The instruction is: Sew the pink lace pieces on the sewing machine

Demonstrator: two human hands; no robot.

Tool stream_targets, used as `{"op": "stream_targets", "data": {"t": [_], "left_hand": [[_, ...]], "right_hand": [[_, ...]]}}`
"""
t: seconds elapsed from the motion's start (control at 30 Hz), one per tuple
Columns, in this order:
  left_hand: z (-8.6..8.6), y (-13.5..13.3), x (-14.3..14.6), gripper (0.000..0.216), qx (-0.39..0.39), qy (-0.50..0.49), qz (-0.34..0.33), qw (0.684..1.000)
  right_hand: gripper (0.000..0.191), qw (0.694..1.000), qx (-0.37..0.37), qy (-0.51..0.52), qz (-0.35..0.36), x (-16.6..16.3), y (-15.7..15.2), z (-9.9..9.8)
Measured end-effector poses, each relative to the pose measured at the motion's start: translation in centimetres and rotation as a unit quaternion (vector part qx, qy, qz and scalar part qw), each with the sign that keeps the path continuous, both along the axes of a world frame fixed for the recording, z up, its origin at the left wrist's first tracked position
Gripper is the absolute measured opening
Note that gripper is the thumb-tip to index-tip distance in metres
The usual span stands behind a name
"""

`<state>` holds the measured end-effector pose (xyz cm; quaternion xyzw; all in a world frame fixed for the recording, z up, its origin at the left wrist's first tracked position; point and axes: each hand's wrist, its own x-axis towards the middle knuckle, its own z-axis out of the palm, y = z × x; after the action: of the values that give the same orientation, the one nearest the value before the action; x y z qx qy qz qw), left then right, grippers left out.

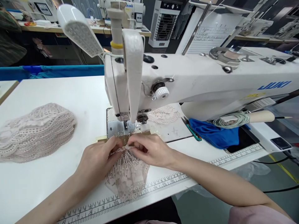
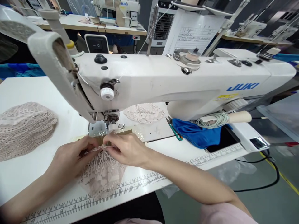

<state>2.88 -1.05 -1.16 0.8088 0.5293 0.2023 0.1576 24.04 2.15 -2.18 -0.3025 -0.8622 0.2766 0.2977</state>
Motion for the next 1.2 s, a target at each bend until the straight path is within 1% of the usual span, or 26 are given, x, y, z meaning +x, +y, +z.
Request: {"op": "stream_targets", "data": {"t": [0.13, 0.3, 0.43, 0.5, 0.57, 0.63, 0.7, 0.77, 0.83, 0.9, 1.03, 1.07, 1.1, 1.13, 1.17, 1.2], "left_hand": [[0.0, 0.1, 0.1, 0.009, 0.031, -0.002, -0.01, 0.999], [0.1, -0.2, 0.0, 0.01, 0.043, -0.002, -0.018, 0.999], [0.2, -0.4, 0.0, 0.014, 0.064, -0.036, -0.047, 0.996], [0.1, -0.5, 0.1, 0.012, 0.074, -0.053, -0.06, 0.994], [-0.2, -0.6, 0.2, 0.013, 0.072, -0.062, -0.058, 0.994], [-0.5, -0.8, 0.3, 0.022, 0.067, -0.059, -0.058, 0.994], [-0.7, -0.8, 0.4, 0.035, 0.084, -0.052, -0.084, 0.992], [-0.6, -0.8, 0.5, 0.037, 0.127, -0.046, -0.125, 0.983], [-0.4, -0.7, 0.6, 0.028, 0.174, -0.04, -0.147, 0.973], [-0.2, -0.6, 0.7, 0.017, 0.208, -0.036, -0.138, 0.968], [0.2, -0.7, 0.9, 0.011, 0.239, -0.038, -0.114, 0.963], [0.5, -0.8, 0.9, 0.011, 0.232, -0.043, -0.113, 0.965], [0.8, -0.9, 0.9, 0.012, 0.201, -0.053, -0.11, 0.972], [1.2, -1.1, 0.8, 0.013, 0.143, -0.066, -0.109, 0.981], [1.6, -1.2, 0.8, 0.016, 0.061, -0.083, -0.111, 0.988], [2.0, -1.2, 0.7, 0.019, -0.04, -0.102, -0.115, 0.987]], "right_hand": [[0.016, 1.0, 0.019, -0.01, 0.015, 0.0, 0.0, 0.0], [0.018, 0.999, 0.044, -0.008, 0.027, -0.1, -0.1, 0.0], [0.022, 0.995, 0.092, -0.004, 0.025, 0.1, -0.2, -0.2], [0.025, 0.99, 0.138, -0.021, 0.017, 0.4, -0.1, -0.3], [0.025, 0.975, 0.218, -0.046, 0.021, 0.6, -0.1, -0.3], [0.024, 0.944, 0.325, -0.046, 0.046, 0.8, -0.1, -0.2], [0.024, 0.906, 0.419, -0.014, 0.065, 0.7, -0.1, 0.0], [0.022, 0.875, 0.479, 0.027, 0.059, 0.5, 0.0, 0.2], [0.016, 0.861, 0.503, 0.05, 0.05, 0.4, 0.0, 0.2], [0.01, 0.856, 0.511, 0.06, 0.053, 0.3, 0.2, 0.2], [0.011, 0.853, 0.514, 0.056, 0.065, 0.4, 0.1, 0.6], [0.011, 0.854, 0.513, 0.057, 0.067, 0.5, -0.1, 0.8], [0.012, 0.86, 0.502, 0.055, 0.068, 0.6, -0.3, 1.1], [0.013, 0.876, 0.475, 0.051, 0.067, 0.6, -0.5, 1.5], [0.014, 0.902, 0.424, 0.046, 0.069, 0.7, -0.8, 1.8], [0.015, 0.934, 0.349, 0.041, 0.072, 0.7, -1.0, 2.2]]}}
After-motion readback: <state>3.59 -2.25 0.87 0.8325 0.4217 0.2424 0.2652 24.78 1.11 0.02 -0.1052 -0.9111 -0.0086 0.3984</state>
